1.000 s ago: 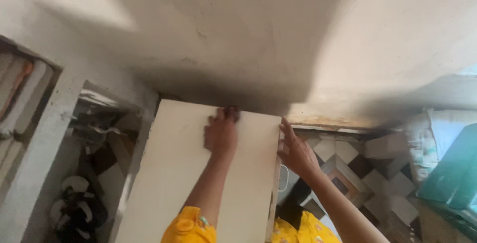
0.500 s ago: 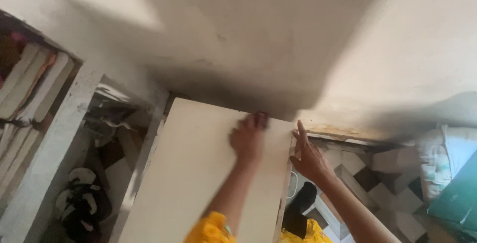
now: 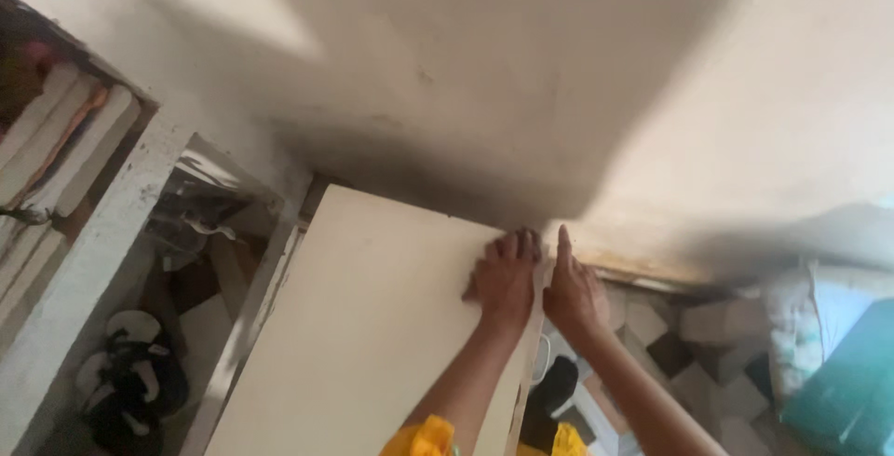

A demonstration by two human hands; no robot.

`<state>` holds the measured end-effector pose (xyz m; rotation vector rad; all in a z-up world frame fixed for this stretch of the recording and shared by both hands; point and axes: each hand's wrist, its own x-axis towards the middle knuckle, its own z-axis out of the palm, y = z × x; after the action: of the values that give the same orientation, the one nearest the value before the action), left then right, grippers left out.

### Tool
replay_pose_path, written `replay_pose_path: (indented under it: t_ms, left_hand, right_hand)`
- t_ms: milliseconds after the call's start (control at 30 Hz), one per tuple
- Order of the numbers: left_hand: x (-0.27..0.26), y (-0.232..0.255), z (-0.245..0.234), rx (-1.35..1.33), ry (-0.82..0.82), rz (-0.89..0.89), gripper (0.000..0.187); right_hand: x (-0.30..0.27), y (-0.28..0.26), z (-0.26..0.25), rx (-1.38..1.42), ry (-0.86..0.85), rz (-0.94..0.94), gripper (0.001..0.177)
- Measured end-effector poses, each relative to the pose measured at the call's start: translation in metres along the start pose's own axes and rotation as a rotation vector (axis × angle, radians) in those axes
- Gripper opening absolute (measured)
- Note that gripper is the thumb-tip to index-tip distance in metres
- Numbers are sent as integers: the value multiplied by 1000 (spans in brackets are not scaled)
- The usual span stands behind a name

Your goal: The person wets a cloth under a tap, wrings it out, and then uses it to wipe the top and interior shelves of a white cabinet. The person cleans the top surface, the side edges, and the inside of the cabinet doors and shelves.

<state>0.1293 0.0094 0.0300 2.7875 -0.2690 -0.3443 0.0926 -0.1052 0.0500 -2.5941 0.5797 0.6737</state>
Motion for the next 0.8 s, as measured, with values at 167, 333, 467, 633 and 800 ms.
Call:
replay_pose_path:
  t_ms: [167, 333, 467, 633, 800]
  left_hand:
    - [13, -72, -6, 216, 167, 85, 59]
    - [46, -179, -69, -274, 59, -592, 50]
    - [62, -219, -78, 154, 264, -430, 45]
    - [34, -129, -41, -195, 298, -395, 43]
    - [3, -109, -41, 148, 261, 88, 63]
  right_hand:
    - [21, -34, 12, -142, 126, -365, 126]
    - [25, -76, 25, -369, -33, -431, 128]
    - [19, -78, 31, -443, -77, -401, 127]
    - [27, -74, 40, -474, -66, -392, 130]
    - [43, -64, 50, -518, -54, -436, 131]
